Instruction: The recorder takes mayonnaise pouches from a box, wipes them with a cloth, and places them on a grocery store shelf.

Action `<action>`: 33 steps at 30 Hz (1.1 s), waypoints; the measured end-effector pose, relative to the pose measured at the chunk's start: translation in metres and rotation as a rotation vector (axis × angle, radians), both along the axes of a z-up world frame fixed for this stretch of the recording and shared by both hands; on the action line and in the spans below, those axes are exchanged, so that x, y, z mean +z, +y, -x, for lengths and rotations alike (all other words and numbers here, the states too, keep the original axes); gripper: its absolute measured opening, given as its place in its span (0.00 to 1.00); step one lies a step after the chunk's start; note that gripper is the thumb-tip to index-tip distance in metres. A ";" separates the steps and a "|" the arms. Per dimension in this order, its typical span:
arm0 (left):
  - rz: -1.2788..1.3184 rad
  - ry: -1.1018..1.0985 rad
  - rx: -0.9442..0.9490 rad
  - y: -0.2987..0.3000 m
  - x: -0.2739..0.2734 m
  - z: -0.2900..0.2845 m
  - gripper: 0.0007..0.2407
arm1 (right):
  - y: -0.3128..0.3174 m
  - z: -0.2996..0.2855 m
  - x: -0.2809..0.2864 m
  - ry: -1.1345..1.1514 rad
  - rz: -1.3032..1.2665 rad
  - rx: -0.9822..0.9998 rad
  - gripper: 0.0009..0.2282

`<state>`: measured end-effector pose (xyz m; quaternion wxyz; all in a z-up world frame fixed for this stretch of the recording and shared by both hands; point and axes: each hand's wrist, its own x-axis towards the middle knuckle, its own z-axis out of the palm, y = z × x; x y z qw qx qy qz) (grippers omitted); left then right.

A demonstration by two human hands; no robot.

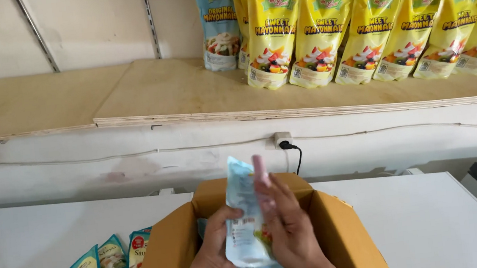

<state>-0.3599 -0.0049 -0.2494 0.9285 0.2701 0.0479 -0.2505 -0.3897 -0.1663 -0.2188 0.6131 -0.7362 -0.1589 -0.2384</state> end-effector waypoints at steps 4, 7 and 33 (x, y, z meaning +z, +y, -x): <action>-0.192 -0.104 -0.089 0.002 -0.021 0.003 0.21 | -0.018 -0.028 -0.019 -0.067 0.343 0.097 0.19; -0.325 -0.218 -0.156 -0.004 -0.056 0.001 0.24 | -0.036 -0.053 -0.034 0.217 -0.026 0.044 0.20; -0.515 0.212 -0.048 -0.028 -0.027 0.000 0.24 | 0.015 -0.031 -0.036 0.323 -0.065 0.139 0.18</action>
